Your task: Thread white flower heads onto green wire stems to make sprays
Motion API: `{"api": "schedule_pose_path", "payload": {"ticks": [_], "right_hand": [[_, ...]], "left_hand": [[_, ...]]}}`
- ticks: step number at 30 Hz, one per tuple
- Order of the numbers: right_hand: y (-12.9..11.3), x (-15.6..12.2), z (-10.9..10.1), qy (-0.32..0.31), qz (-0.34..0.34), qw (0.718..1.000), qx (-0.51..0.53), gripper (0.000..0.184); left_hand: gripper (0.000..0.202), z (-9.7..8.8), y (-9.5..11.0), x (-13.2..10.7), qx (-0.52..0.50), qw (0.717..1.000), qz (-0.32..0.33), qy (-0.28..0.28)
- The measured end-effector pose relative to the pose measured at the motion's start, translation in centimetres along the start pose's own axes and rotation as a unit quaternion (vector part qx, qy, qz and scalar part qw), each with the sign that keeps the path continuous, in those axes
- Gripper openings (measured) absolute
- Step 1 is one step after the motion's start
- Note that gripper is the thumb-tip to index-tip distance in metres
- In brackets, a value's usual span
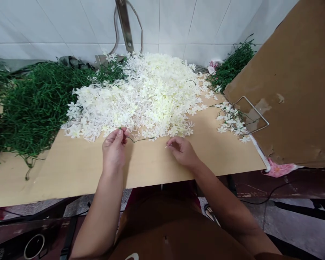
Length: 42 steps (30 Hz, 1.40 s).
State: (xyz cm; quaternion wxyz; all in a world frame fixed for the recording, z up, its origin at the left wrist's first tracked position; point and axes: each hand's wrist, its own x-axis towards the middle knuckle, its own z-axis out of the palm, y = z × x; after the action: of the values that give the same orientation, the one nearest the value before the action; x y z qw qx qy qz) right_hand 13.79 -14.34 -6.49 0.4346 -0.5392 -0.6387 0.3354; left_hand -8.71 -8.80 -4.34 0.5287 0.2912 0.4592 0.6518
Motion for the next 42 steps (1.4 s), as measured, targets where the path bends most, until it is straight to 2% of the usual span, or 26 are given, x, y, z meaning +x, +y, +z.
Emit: {"api": "schedule_pose_path", "payload": {"ticks": [3,6,11,18,30,36,41,42], "right_hand": [[0.4,-0.5,0.3,0.042,-0.001,0.999,0.014,0.005],[0.0,-0.7,0.8,0.066,-0.030,0.997,-0.001,0.005],[-0.6,-0.4,1.3,0.074,-0.074,0.994,-0.022,0.010],[-0.3,-0.1,1.2,0.077,-0.093,0.993,-0.020,0.011],[-0.5,0.0,1.3,0.051,-0.096,0.993,-0.050,0.015],[-0.9,0.0,1.3,0.052,-0.066,0.996,-0.017,0.015],[-1.7,0.3,1.8,0.047,0.025,0.989,0.139,0.010],[-2.0,0.5,1.9,0.043,0.044,0.984,0.166,0.011]], "left_hand": [[0.027,0.3,-0.1,-0.1,0.025,1.000,-0.007,-0.015],[0.019,0.7,-0.3,-0.5,0.079,0.996,0.001,-0.031],[0.011,0.6,-0.8,-0.9,0.152,0.985,0.065,-0.044],[0.010,1.0,-0.9,-1.1,0.213,0.972,0.081,-0.049],[0.028,1.1,-0.5,-1.4,0.323,0.946,0.014,-0.013],[0.032,0.8,-0.8,-1.0,0.359,0.932,0.028,-0.029],[0.027,0.6,-1.9,-0.4,0.376,0.924,0.044,-0.055],[0.025,0.7,-2.0,-0.5,0.376,0.922,0.068,-0.071]]}}
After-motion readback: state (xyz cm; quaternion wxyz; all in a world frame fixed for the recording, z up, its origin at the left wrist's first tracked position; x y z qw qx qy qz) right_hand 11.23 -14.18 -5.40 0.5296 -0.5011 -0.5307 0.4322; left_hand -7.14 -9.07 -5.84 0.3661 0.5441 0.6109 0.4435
